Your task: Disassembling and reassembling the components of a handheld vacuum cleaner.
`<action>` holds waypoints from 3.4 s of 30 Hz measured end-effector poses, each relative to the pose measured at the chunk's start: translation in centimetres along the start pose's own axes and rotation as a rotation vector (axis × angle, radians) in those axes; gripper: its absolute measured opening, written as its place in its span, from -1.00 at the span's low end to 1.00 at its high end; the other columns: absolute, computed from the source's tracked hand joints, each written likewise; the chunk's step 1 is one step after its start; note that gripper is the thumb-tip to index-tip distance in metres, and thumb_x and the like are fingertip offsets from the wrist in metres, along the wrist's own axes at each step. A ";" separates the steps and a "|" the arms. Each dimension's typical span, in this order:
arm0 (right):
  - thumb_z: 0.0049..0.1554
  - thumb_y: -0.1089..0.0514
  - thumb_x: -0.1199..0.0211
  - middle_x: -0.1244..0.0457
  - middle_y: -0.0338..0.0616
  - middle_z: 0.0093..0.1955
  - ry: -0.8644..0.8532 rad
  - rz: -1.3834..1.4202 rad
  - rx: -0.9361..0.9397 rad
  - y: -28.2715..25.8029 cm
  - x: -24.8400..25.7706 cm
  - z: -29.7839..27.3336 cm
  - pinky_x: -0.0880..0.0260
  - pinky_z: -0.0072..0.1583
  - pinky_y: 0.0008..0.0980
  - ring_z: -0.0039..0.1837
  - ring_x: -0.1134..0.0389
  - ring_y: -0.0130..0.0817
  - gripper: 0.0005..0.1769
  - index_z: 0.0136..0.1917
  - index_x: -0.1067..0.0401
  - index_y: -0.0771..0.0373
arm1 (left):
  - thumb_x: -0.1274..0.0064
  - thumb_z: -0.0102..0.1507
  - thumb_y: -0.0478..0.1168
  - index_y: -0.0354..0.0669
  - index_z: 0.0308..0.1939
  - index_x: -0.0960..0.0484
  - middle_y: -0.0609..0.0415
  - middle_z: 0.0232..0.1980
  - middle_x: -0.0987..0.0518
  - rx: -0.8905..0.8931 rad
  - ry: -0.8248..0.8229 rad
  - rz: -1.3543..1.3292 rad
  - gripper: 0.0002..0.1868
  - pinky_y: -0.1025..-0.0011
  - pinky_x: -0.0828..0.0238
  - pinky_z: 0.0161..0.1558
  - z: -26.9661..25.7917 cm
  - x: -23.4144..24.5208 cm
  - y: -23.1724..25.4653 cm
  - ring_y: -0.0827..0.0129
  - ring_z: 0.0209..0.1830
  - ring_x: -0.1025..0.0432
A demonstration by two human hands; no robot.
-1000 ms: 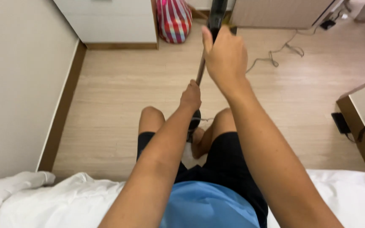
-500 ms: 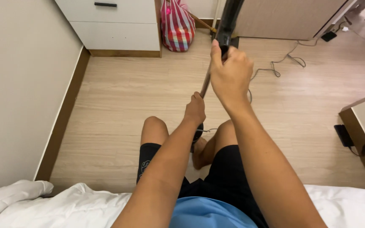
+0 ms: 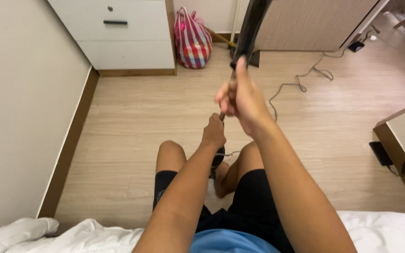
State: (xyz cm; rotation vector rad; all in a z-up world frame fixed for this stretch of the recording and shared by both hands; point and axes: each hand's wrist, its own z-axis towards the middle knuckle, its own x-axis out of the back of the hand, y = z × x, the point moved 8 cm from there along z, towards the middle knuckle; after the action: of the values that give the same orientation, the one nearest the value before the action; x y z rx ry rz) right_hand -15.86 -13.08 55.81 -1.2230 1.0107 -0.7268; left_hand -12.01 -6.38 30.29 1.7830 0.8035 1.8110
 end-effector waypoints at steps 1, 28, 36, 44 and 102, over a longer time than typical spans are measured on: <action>0.35 -0.43 0.44 -0.11 -0.36 -0.58 -0.001 -0.002 0.003 -0.1 -0.3 -0.5 -0.03 -0.36 -0.50 -0.50 -0.02 -0.53 -0.11 -0.41 -0.39 0.14 | -0.11 0.19 -0.44 -0.30 0.10 -0.16 -0.35 0.18 -0.37 -0.003 0.003 -0.001 -0.49 0.02 -0.46 0.07 -0.1 0.6 0.5 -0.28 0.10 -0.43; 0.14 -0.34 -0.42 -0.32 0.04 -0.14 0.505 -1.429 0.907 -10.6 1.0 -3.5 -0.46 -0.22 -0.33 -0.15 -0.40 -0.18 -0.29 0.00 -0.37 0.40 | -0.44 0.04 -0.15 -0.16 0.28 -0.36 -0.15 0.15 -0.59 -0.011 -0.078 -0.001 -0.20 0.14 -0.42 0.18 -2.6 3.3 0.4 -0.01 0.16 -0.48; 0.39 -0.41 0.04 -0.32 -0.19 0.06 -0.118 -0.546 0.716 -9.4 0.6 4.0 -0.59 0.13 -0.36 0.09 -0.47 -0.39 -0.35 0.16 -0.30 0.25 | -0.39 0.08 -0.14 0.12 0.47 -0.36 -0.09 0.15 -0.65 0.182 0.045 -0.333 -0.12 0.28 -0.47 0.19 -4.8 3.0 -2.5 0.16 0.16 -0.56; 0.41 -0.41 0.09 -0.30 -0.21 -0.09 -0.158 -0.423 0.748 -8.8 1.3 4.1 -0.51 0.05 -0.41 -0.04 -0.43 -0.44 -0.35 0.06 -0.34 0.26 | -0.45 0.03 -0.05 0.11 0.51 -0.26 -0.17 0.24 -0.57 0.054 -0.094 -0.207 0.01 0.23 -0.39 0.26 -4.8 3.7 -1.6 0.04 0.27 -0.46; 0.43 0.23 -0.36 -0.30 -0.05 0.24 0.198 -0.748 0.806 -7.2 2.9 -8.1 -0.60 0.20 -0.43 0.23 -0.47 -0.36 -0.66 0.37 -0.31 0.26 | 0.05 0.31 0.18 -0.02 0.15 -0.58 -0.09 0.08 -0.67 -0.081 -0.146 -0.112 -0.51 0.13 -0.41 0.20 -2.3 2.6 -1.2 -0.03 0.15 -0.52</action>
State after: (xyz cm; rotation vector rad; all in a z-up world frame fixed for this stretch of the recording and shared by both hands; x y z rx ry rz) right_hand -21.60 -20.58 61.91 -0.7830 0.2878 -1.6690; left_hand -14.55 -3.87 31.35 1.7598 0.7466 1.5991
